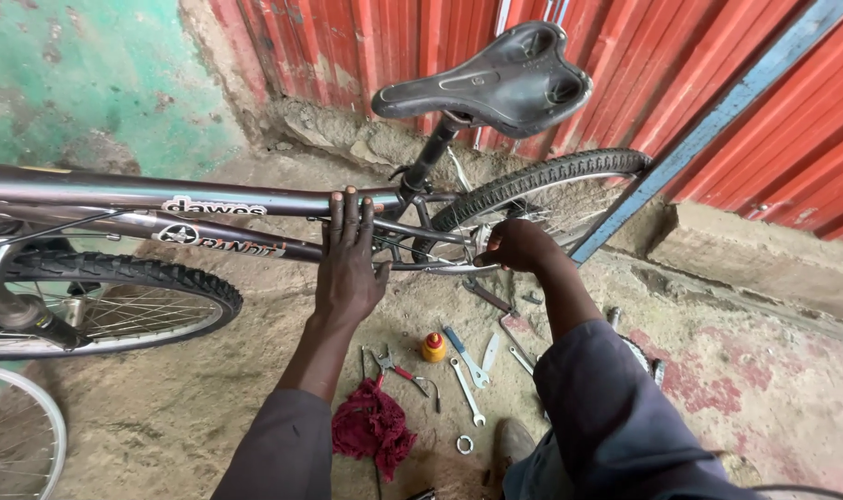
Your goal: The person works on the front brake system of a bicycle, using a yellow bottle to apply lubricant to the brake cable and then threading the cable through the brake caliper. They use a red cloth to wipe the components and their hands during the process.
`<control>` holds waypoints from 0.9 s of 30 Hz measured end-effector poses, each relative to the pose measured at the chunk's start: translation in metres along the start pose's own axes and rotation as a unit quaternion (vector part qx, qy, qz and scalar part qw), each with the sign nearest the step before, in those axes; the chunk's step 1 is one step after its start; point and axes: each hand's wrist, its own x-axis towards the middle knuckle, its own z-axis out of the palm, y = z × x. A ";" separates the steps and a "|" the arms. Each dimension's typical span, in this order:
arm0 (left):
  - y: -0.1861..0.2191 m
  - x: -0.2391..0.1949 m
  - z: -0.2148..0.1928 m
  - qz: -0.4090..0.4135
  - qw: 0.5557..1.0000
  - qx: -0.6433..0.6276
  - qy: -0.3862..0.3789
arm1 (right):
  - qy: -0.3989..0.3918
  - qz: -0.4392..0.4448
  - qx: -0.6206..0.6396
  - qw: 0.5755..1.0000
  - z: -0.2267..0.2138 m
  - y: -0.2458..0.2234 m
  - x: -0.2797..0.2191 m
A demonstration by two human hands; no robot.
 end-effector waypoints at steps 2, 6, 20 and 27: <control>0.003 -0.001 -0.002 -0.001 1.000 0.009 -0.002 | 0.041 0.004 -0.029 0.999 -0.010 -0.016 -0.008; 0.004 0.001 0.003 -0.010 1.000 0.017 0.004 | 0.101 0.005 -0.012 0.995 -0.023 -0.059 -0.043; 0.004 -0.002 -0.019 0.056 0.989 -0.138 0.018 | 0.350 -0.101 0.388 0.846 0.013 -0.152 0.003; -0.098 -0.008 -0.019 -0.049 0.936 -0.219 0.271 | 0.347 -0.103 0.377 0.852 -0.017 -0.152 0.036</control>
